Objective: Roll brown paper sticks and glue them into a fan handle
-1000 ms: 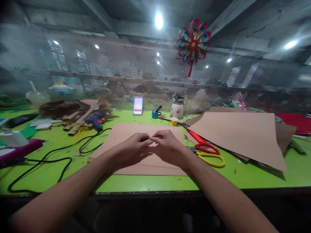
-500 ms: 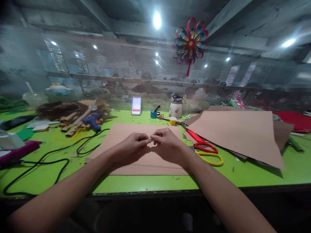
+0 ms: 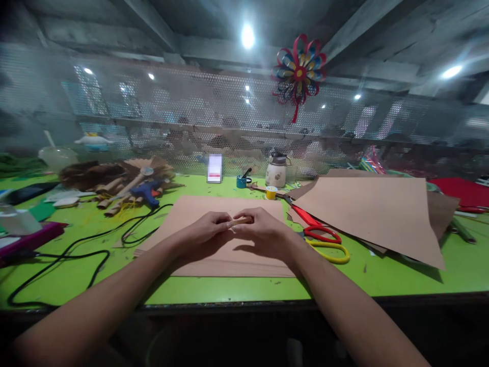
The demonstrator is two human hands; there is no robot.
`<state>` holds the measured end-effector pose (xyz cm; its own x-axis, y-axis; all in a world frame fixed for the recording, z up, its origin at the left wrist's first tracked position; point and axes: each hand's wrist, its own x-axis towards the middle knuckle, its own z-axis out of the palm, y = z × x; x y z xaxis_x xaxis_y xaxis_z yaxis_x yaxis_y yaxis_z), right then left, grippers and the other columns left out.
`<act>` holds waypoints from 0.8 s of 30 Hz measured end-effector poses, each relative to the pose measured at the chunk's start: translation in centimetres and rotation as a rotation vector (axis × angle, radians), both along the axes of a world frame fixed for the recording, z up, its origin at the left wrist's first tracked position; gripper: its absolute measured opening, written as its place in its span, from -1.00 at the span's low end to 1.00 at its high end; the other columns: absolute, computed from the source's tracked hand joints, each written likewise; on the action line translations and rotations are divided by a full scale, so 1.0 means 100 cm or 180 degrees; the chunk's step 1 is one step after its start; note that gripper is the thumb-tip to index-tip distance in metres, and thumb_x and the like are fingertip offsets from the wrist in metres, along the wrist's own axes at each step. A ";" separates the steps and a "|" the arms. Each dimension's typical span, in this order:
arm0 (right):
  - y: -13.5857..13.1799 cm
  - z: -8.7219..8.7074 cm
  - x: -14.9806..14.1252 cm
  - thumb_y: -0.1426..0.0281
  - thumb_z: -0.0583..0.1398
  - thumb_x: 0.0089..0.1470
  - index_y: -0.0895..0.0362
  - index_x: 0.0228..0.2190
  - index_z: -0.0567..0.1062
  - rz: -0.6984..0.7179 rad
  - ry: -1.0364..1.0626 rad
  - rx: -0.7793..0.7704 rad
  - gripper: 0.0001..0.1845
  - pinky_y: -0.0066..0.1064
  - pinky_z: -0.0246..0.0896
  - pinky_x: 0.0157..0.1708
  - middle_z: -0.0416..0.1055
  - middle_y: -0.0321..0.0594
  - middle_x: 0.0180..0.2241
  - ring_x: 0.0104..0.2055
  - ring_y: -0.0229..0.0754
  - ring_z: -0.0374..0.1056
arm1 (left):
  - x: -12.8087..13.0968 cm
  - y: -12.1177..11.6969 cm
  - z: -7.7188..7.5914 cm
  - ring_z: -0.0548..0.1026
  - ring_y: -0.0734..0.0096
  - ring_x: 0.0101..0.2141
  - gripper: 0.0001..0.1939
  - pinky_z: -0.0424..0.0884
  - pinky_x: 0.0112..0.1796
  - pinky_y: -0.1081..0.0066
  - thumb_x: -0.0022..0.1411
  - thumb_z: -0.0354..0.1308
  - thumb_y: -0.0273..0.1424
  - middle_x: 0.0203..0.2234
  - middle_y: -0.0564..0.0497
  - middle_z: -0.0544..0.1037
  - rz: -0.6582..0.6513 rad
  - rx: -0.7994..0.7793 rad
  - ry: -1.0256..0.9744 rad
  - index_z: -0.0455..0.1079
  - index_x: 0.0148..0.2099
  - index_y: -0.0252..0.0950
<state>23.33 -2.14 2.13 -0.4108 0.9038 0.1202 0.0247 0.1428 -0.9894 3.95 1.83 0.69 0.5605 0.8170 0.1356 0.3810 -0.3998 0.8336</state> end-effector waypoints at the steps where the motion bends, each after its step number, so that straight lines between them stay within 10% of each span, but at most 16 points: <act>1: 0.000 -0.002 -0.002 0.30 0.37 -0.15 0.11 -0.33 0.54 0.0038 0.0024 -0.0020 -0.72 -0.37 0.26 -0.37 0.48 -0.18 -0.33 -0.29 -0.15 0.37 | 0.000 0.001 -0.001 0.33 0.37 -0.45 -0.58 0.22 -0.43 0.42 0.21 0.04 -0.08 -0.51 -0.01 0.41 -0.0009 0.0018 0.0003 0.41 -0.35 -0.37; 9: 0.011 -0.016 -0.004 0.25 0.32 -0.04 0.10 -0.30 0.52 -0.0124 0.0250 -0.0587 -0.75 -0.49 0.17 -0.48 0.40 -0.26 -0.42 -0.40 -0.26 0.32 | 0.001 0.008 -0.004 0.36 0.33 -0.40 -0.57 0.25 -0.38 0.40 0.25 0.01 -0.07 -0.45 -0.05 0.47 0.0004 0.0354 0.0219 0.42 -0.30 -0.36; 24: 0.015 -0.016 -0.002 0.22 0.29 -0.02 0.17 -0.36 0.51 -0.0265 -0.0036 -0.0012 -0.74 -0.48 0.12 -0.55 0.37 -0.25 -0.49 -0.49 -0.28 0.25 | -0.001 -0.002 0.003 0.40 0.25 -0.32 -0.64 0.25 -0.31 0.35 0.29 -0.04 -0.15 -0.36 -0.10 0.52 -0.0033 0.0647 0.0358 0.43 -0.24 -0.32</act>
<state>23.16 -0.68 0.54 -0.3355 0.9353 0.1127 0.0474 0.1362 -0.9895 3.90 1.66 1.01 0.5895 0.7734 0.2330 0.4619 -0.5594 0.6882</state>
